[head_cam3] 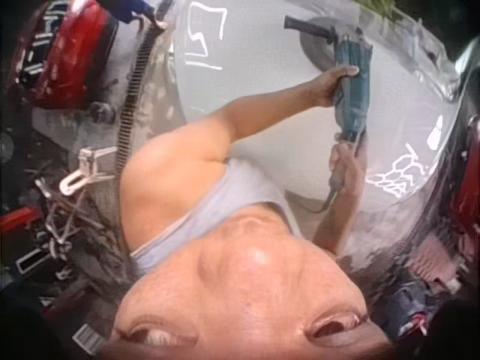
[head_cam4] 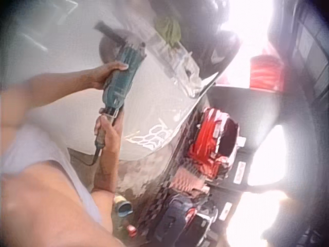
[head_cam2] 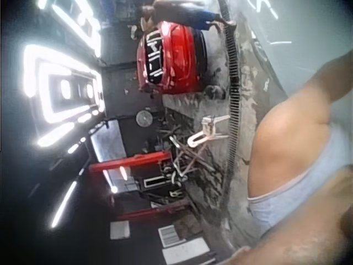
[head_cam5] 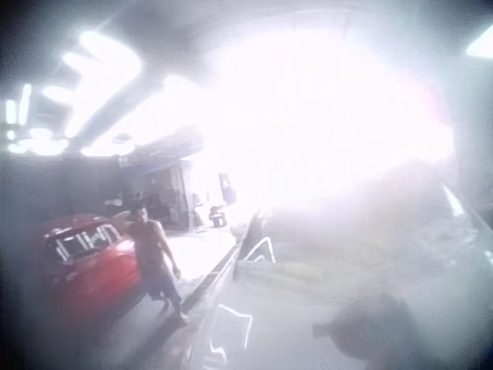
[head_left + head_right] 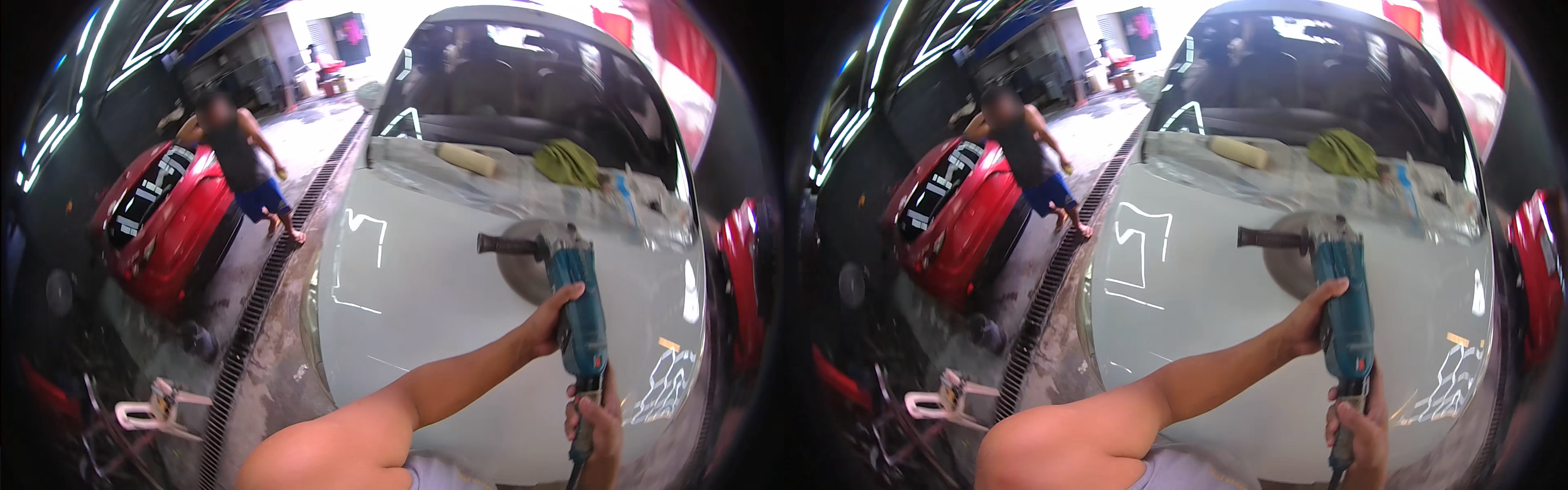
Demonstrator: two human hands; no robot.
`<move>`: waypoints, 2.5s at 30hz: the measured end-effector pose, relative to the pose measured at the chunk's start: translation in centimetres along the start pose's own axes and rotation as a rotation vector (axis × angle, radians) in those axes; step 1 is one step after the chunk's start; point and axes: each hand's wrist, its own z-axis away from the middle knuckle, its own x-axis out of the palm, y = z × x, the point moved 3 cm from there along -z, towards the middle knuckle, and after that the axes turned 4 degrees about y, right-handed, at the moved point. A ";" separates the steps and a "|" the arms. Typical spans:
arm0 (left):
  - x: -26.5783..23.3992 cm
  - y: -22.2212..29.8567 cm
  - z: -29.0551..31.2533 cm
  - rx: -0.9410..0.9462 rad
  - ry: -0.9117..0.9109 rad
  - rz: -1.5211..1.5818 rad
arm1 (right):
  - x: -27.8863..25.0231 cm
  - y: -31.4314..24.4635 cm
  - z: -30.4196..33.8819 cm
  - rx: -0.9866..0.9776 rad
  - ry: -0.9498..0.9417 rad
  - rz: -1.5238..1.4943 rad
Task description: The person uses a handheld electric polisher to buff the hood of a white car. They move the tool in circular motions across the surface, covering different sections of the hood. Another person is visible in the background working on a red car.
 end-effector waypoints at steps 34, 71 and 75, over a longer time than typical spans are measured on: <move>-8.0 11.7 17.0 0.318 0.042 0.096 | 14.2 8.4 -1.7 0.153 -0.337 0.184; -4.9 -4.8 11.6 -0.112 -0.066 -0.144 | 2.4 13.3 10.4 0.156 0.180 0.286; -7.8 -1.7 14.4 -0.028 -0.061 -0.066 | 6.3 13.3 9.1 0.108 0.073 0.433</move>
